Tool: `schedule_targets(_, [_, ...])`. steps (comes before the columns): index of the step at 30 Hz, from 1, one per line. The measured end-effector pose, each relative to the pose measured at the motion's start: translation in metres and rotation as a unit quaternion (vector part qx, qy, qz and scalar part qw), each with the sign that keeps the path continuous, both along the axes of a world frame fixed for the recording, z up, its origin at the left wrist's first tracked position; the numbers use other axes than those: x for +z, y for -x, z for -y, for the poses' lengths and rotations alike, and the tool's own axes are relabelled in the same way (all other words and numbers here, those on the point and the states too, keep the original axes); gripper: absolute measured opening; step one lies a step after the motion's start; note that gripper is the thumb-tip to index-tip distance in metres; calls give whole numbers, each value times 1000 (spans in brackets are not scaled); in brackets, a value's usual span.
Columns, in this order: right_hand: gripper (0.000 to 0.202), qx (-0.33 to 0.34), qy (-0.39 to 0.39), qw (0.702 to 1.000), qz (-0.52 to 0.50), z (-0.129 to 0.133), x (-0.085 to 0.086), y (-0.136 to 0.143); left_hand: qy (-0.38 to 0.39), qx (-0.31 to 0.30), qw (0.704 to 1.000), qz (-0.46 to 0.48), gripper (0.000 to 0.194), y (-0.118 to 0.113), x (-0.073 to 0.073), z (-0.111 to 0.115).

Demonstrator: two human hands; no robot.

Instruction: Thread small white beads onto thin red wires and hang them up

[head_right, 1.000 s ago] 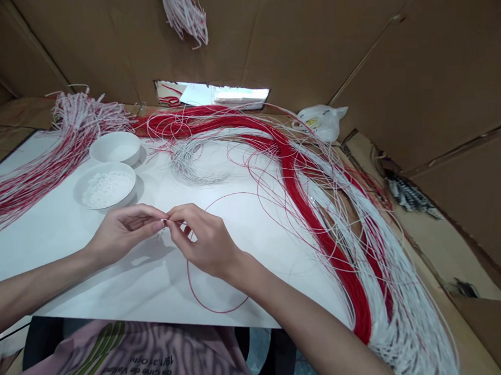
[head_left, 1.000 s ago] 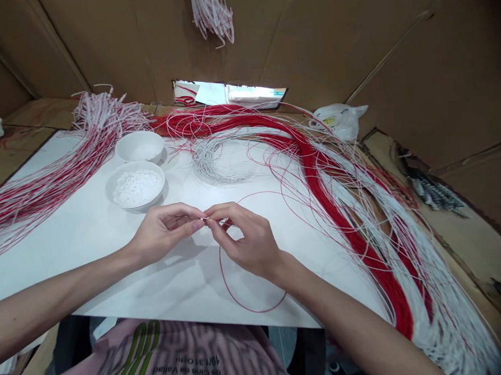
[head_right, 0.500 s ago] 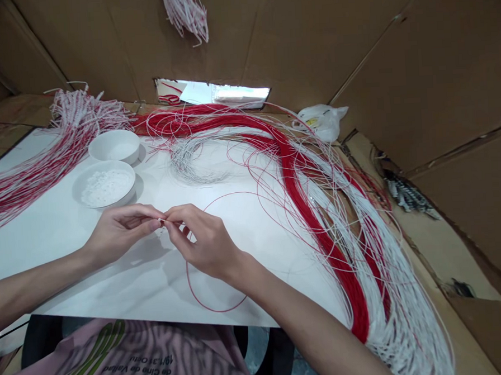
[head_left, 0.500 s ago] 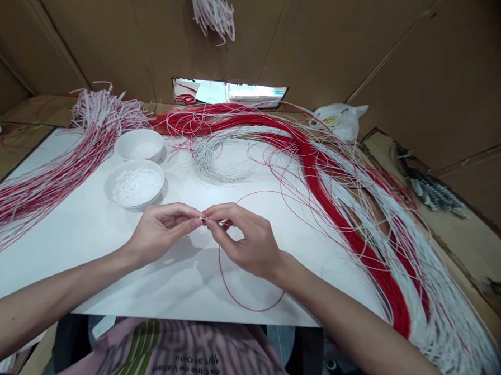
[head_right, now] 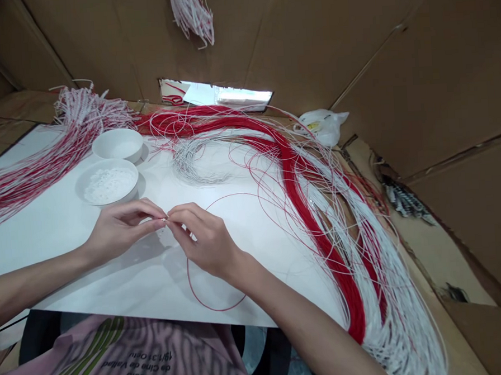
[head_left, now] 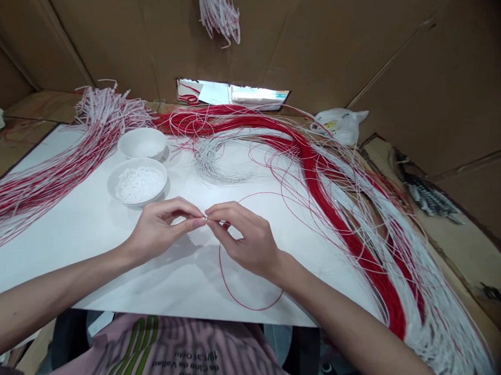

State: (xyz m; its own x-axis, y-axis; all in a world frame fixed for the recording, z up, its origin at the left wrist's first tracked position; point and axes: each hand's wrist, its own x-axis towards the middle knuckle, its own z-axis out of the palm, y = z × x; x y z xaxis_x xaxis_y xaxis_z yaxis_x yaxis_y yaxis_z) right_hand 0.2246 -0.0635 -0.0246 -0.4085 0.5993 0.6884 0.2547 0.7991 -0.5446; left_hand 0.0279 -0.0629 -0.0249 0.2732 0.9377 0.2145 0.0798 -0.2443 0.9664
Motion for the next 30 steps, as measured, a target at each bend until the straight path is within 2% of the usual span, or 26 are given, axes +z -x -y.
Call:
schedule_targets(6, [7, -68, -15, 996, 52, -5, -5, -3, -128, -10, 987, -98, 7, 4, -2, -4])
schedule_targets(10, [8, -66, -4, 995, 72, -5, -7, -2, -179, -7, 974, -141, 8, 3, -3, -5])
schedule_targets(13, [8, -54, 12, 995, 81, -4, -5, -1, -184, 1, 970, -156, 8, 2, -2, -5])
schedule_targets(17, [11, -73, 47, 990, 115, -6, -2, -4, -174, 40, 969, -168, 9, 4, -1, -6])
schedule_targets(24, [43, -86, 124, 975, 160, -18, -2, -17, -119, 79, 974, -176, 10, 8, -3, -10])
schedule_targets(27, [52, -67, 174, 972, 145, -16, -1, -16, -114, 85, 974, -179, 9, 9, -4, -11])
schedule_targets(30, [41, -48, 203, 973, 104, -10, 1, -10, -165, 80, 965, -186, 8, 8, -5, -11])
